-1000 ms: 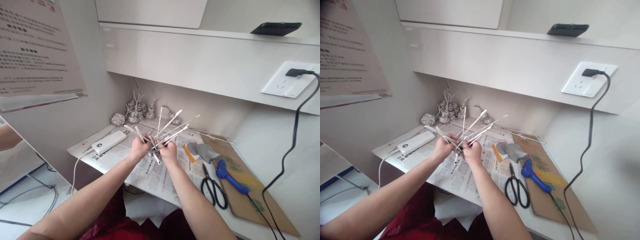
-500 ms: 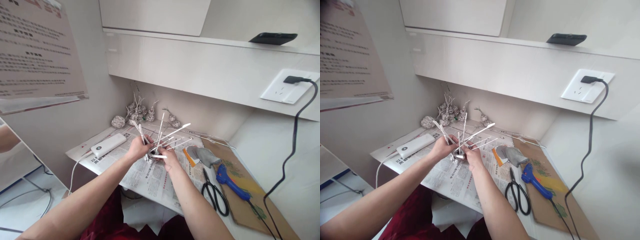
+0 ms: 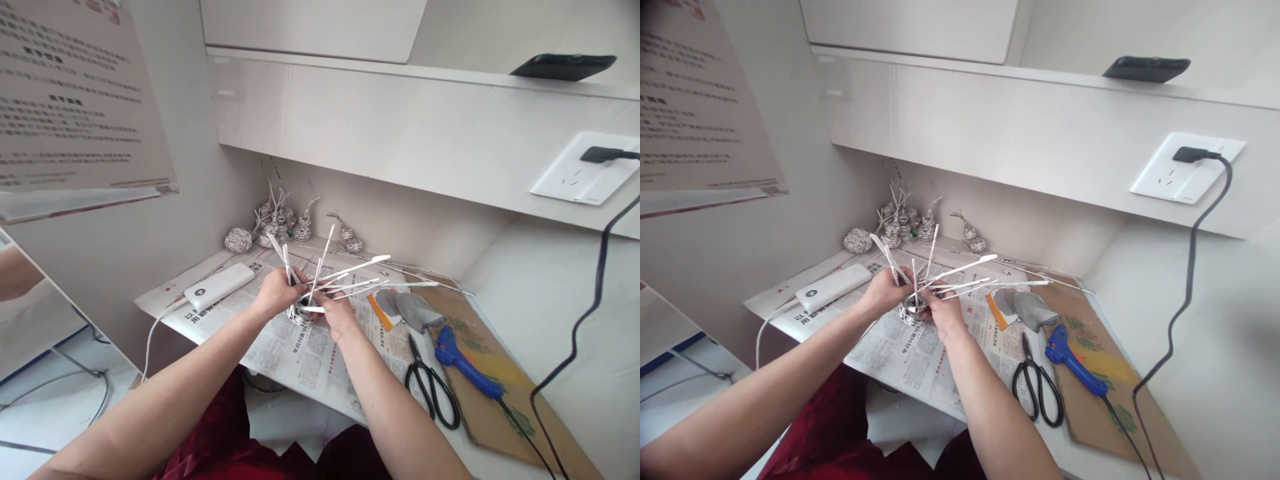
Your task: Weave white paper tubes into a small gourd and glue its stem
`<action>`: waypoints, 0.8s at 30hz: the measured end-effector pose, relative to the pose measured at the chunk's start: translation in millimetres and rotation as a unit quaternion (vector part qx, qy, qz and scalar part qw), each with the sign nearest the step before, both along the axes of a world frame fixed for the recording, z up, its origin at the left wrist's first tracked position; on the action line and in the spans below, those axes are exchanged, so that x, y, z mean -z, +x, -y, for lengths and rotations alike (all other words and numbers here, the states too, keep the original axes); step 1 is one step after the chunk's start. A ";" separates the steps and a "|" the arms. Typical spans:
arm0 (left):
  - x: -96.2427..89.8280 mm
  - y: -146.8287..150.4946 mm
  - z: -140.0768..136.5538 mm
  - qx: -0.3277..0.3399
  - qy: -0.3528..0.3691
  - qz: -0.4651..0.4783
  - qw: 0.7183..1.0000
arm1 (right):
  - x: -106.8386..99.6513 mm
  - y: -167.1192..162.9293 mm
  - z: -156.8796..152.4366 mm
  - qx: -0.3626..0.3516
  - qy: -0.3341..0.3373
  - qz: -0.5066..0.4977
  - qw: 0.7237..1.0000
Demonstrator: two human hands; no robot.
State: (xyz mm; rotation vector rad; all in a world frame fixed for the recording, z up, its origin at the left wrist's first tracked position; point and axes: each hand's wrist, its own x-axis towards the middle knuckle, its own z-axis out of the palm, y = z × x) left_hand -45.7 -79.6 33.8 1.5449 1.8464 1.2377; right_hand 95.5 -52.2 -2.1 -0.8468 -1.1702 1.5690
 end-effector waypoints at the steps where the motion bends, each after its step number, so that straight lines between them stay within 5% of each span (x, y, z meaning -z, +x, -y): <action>1: 1.1 -0.1 0.0 -0.007 0.002 0.003 1.000 | 0.8 -1.0 -0.1 0.008 0.004 0.003 1.000; 7: 12.9 -0.3 -1.7 -0.002 0.025 0.058 0.998 | 2.3 -0.6 1.3 0.092 0.076 0.077 0.990; 14: 18.7 20.7 2.8 -0.007 0.088 0.109 0.990 | -7.0 6.5 7.8 0.200 0.242 0.231 0.921; 19: 21.2 33.3 1.3 -0.008 0.132 0.143 0.981 | -0.8 4.1 -0.8 0.201 0.165 0.164 0.952; 24: 19.3 25.0 -2.0 0.006 0.128 0.060 0.990 | -0.4 -0.4 -3.8 0.153 0.055 0.072 0.984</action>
